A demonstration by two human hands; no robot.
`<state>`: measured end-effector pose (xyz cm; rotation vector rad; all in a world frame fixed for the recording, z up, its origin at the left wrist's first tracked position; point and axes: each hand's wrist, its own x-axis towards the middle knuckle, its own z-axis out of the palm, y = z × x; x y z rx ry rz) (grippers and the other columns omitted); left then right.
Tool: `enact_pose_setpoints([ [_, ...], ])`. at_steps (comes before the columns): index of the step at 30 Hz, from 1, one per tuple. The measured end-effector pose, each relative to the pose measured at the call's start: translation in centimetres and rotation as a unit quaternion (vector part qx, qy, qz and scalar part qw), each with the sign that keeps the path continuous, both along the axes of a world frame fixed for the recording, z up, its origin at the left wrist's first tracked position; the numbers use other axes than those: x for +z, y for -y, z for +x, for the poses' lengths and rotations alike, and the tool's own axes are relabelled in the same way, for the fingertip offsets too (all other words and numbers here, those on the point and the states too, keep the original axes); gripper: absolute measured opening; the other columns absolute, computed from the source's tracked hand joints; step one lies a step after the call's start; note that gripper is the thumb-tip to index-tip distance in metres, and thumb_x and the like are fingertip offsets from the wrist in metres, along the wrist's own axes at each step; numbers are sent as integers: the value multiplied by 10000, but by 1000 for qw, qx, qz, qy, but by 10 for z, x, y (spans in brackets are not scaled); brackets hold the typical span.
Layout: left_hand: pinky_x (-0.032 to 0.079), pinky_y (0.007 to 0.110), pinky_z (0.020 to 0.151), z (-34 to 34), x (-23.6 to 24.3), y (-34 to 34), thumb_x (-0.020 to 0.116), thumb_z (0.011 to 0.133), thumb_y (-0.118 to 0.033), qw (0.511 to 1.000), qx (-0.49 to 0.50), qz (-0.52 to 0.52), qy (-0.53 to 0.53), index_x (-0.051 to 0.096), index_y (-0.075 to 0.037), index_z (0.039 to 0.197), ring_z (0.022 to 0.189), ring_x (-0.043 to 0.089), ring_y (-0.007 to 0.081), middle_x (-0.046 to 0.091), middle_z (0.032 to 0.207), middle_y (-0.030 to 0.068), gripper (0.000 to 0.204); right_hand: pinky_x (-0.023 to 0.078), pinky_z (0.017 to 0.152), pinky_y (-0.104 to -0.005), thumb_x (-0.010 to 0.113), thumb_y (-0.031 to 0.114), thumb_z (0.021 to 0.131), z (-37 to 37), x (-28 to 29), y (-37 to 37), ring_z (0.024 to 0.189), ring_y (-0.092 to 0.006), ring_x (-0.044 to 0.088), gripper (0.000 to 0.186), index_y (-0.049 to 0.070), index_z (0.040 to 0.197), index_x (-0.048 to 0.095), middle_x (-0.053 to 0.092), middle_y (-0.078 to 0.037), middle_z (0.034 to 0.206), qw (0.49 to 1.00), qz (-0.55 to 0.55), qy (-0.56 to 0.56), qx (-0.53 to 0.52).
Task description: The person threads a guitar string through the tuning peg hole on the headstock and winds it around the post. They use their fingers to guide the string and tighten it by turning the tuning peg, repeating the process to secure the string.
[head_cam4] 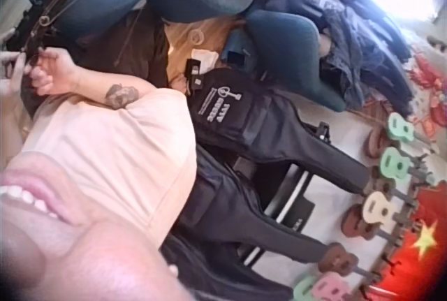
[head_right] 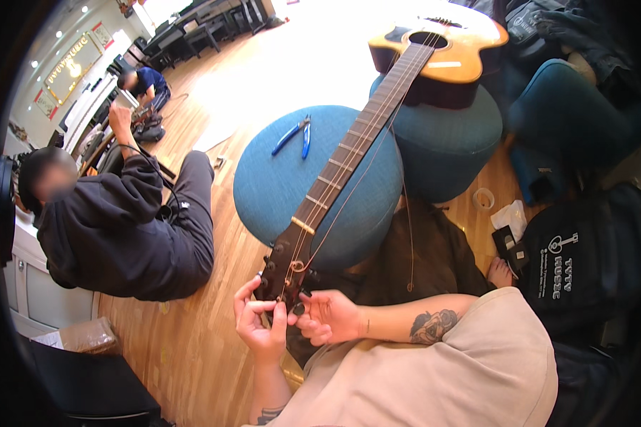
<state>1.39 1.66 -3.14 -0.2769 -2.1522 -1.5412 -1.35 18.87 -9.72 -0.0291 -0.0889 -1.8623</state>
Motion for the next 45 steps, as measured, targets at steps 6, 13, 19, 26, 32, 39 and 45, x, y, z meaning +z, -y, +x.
enact_pose_setpoints([
  [6, 491, 445, 1018, -1, 5, 5, 782, 775, -21, 998, 48, -20, -31, 686, -43, 787, 1195, 636, 357, 651, 1253, 228, 99, 341, 532, -235, 519, 454, 1051, 8, 6, 10, 519, -46, 382, 365, 99, 994, 584, 430, 80, 657, 994, -36, 99, 31],
  [13, 491, 408, 1006, 4, 8, 8, 788, 793, -18, 999, 26, -22, -5, 696, -31, 814, 1244, 609, 342, 620, 1301, 212, 95, 314, 531, -202, 611, 443, 1012, 9, -2, 8, 470, -11, 379, 354, 93, 954, 612, 407, 117, 564, 999, 18, 47, -12],
  [19, 486, 406, 995, -5, 2, 4, 772, 780, -6, 999, 21, -33, -32, 679, -39, 810, 1241, 594, 336, 608, 1295, 238, 103, 273, 397, -242, 725, 285, 966, 4, 28, 3, 378, -73, 382, 340, 95, 729, 574, 472, 39, 511, 907, 304, -207, -206],
  [26, 477, 457, 1021, -5, 16, 14, 780, 782, -14, 998, -8, -54, -42, 700, -19, 839, 1180, 627, 371, 616, 1264, 235, 98, 336, 415, -215, 716, 306, 965, 7, 62, 2, 432, -78, 507, 345, 30, 769, 651, 590, -35, 567, 830, 424, -306, -195],
  [32, 545, 412, 919, -9, 19, 24, 743, 778, 13, 997, -31, -69, -24, 702, -8, 862, 1199, 619, 367, 613, 1253, 230, 96, 391, 457, -217, 647, 316, 988, -3, 55, -4, 471, -101, 569, 350, -13, 897, 723, 650, -61, 610, 923, 293, -243, -55],
  [39, 559, 395, 857, -9, 19, 22, 726, 770, 27, 996, -41, -78, -29, 704, -3, 879, 1181, 618, 366, 596, 1239, 222, 115, 447, 456, -271, 707, 160, 914, 11, 49, 8, 437, -153, 589, 254, -18, 738, 667, 572, -59, 511, 490, 478, -644, -342],
  [45, 551, 395, 856, -14, 26, 24, 721, 771, 4, 993, -56, -97, -25, 724, -9, 923, 1181, 609, 359, 583, 1244, 210, 153, 397, 445, -251, 690, 234, 945, 6, 47, 4, 438, -138, 548, 279, -1, 796, 669, 568, -66, 526, 685, 409, -536, -276],
])
